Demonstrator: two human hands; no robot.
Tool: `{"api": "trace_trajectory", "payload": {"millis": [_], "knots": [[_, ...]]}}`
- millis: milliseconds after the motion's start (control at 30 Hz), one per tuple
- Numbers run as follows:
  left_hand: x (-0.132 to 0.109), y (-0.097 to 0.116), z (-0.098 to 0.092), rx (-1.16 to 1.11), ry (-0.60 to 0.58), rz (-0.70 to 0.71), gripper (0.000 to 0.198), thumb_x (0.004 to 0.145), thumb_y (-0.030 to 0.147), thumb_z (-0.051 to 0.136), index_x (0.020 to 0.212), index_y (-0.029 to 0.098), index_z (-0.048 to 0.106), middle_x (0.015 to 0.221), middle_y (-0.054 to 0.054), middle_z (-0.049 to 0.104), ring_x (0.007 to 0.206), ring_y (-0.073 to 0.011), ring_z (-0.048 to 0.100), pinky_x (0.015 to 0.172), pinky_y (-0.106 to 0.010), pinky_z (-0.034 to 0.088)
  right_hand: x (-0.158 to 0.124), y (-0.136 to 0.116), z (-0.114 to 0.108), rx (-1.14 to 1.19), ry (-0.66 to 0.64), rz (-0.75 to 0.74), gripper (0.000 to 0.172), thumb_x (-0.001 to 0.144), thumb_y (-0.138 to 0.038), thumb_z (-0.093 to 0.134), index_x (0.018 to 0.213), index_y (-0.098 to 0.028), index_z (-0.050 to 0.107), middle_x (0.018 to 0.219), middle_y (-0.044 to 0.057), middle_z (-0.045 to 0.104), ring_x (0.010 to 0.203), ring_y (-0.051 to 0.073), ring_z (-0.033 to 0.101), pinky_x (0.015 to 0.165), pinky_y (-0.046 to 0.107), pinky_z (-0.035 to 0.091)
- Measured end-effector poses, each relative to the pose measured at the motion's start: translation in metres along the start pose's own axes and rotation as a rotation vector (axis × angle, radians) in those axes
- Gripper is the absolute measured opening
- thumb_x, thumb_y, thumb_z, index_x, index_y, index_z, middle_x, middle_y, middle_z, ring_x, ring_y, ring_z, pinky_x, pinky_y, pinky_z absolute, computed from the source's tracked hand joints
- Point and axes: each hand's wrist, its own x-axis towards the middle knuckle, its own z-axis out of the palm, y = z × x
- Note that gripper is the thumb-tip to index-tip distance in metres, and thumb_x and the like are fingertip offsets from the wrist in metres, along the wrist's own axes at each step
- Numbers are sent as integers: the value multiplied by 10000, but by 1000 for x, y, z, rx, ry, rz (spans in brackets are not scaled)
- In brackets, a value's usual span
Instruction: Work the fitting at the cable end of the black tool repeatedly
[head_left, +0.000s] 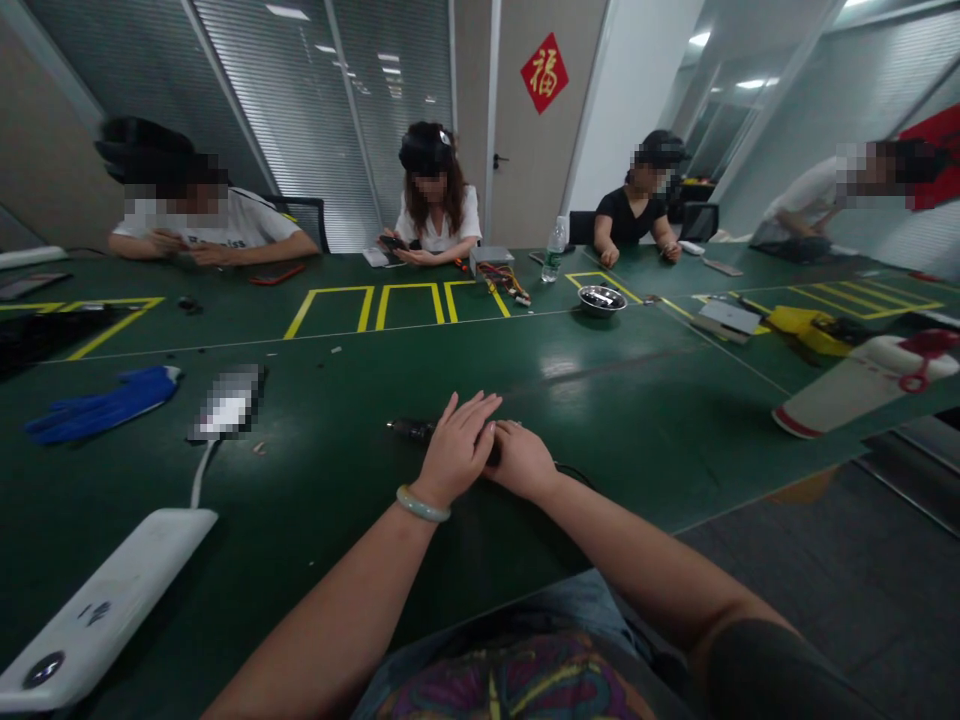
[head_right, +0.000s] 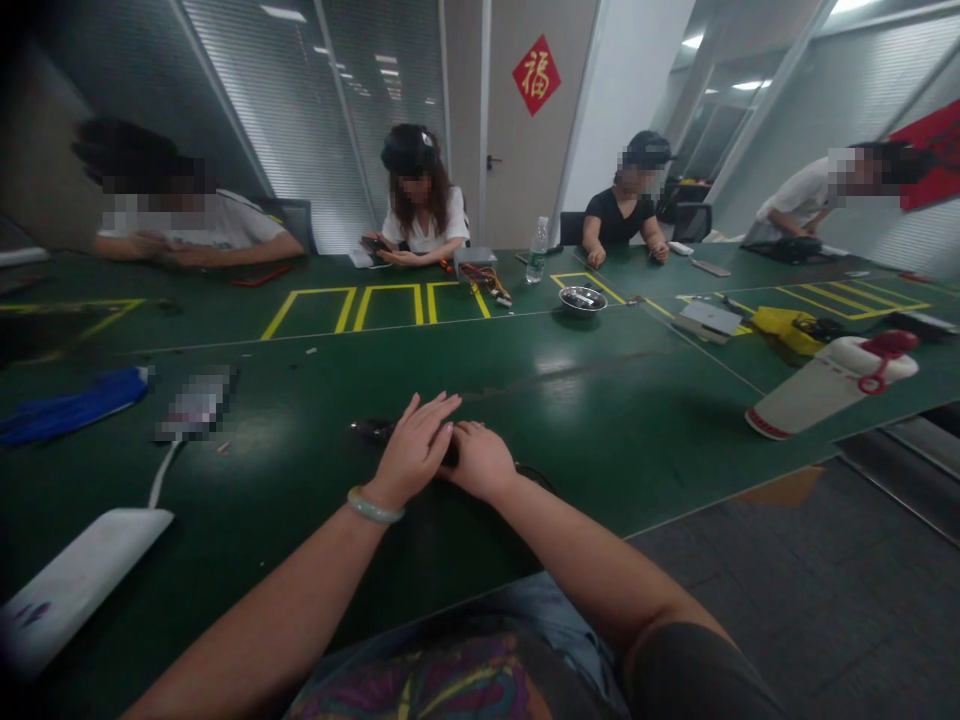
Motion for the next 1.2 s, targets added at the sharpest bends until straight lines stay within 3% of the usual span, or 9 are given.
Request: {"api": "trace_trajectory", "payload": {"millis": [100, 200, 300, 433, 500, 633, 833, 1033, 1200], "knots": [[0, 1, 3, -23, -29, 13, 423, 970, 242, 295, 1369, 218, 431, 1411, -19, 478, 1349, -163, 366, 1175, -441, 196, 3, 3, -10, 49, -4, -36, 524, 768, -353, 664, 1220, -114, 547, 1200, 145, 583, 1110, 248, 532, 989, 395, 387], [0, 2, 2, -34, -64, 32, 430, 963, 254, 309, 1376, 222, 425, 1409, -30, 479, 1345, -178, 375, 1158, -456, 240, -10, 12, -40, 76, 21, -32, 673, 780, -437, 665, 1347, -147, 448, 1314, 141, 505, 1191, 263, 472, 1020, 405, 353], [1, 6, -1, -44, -112, 89, 418, 947, 293, 376, 1354, 234, 452, 1406, -37, 481, 1345, -195, 376, 1152, -474, 246, -42, 28, -79, 29, 25, 145, 445, 867, -461, 554, 1222, -194, 573, 1149, 101, 594, 1053, 223, 551, 919, 355, 408], [1, 14, 6, -59, -216, 212, 382, 895, 313, 495, 1271, 254, 527, 1403, -26, 483, 1349, -197, 367, 1158, -456, 233, -98, 49, -112, -37, -178, 372, 321, 835, -501, 570, 961, -227, 680, 902, 47, 627, 786, 174, 592, 703, 285, 431], [1, 18, 17, -51, -253, 234, 362, 878, 293, 526, 1238, 259, 547, 1394, -17, 492, 1334, -188, 386, 1157, -428, 237, -121, 54, -115, -46, -262, 399, 299, 794, -486, 622, 952, -240, 683, 885, 38, 623, 754, 168, 589, 680, 276, 428], [5, 26, 39, 3, -275, 175, 292, 881, 262, 531, 1169, 243, 578, 1273, -28, 587, 1194, -192, 516, 1103, -407, 310, -139, 53, -103, -76, -277, 372, 188, 831, -374, 577, 892, -254, 708, 882, 33, 627, 762, 160, 591, 692, 270, 422], [10, 26, 42, 22, -302, 151, 213, 883, 269, 527, 1079, 244, 606, 1083, -28, 661, 1018, -200, 591, 905, -366, 443, -104, 56, -98, 16, -124, 415, 192, 806, -395, 601, 791, -242, 716, 797, 11, 664, 685, 143, 592, 604, 251, 400], [8, 8, 31, 89, -278, 80, 209, 844, 293, 571, 1044, 244, 610, 1043, -27, 673, 979, -215, 603, 864, -369, 449, -48, 61, -80, 361, -52, 371, 281, 816, -453, 596, 894, -204, 702, 714, -7, 681, 622, 124, 598, 569, 221, 415], [6, 6, 31, 129, -273, 62, 194, 834, 303, 602, 1022, 252, 596, 1081, -24, 660, 1027, -218, 588, 887, -376, 438, -22, 68, -55, 428, -48, 318, 195, 802, -375, 631, 901, -226, 710, 798, -10, 709, 695, 124, 624, 612, 212, 435]]}}
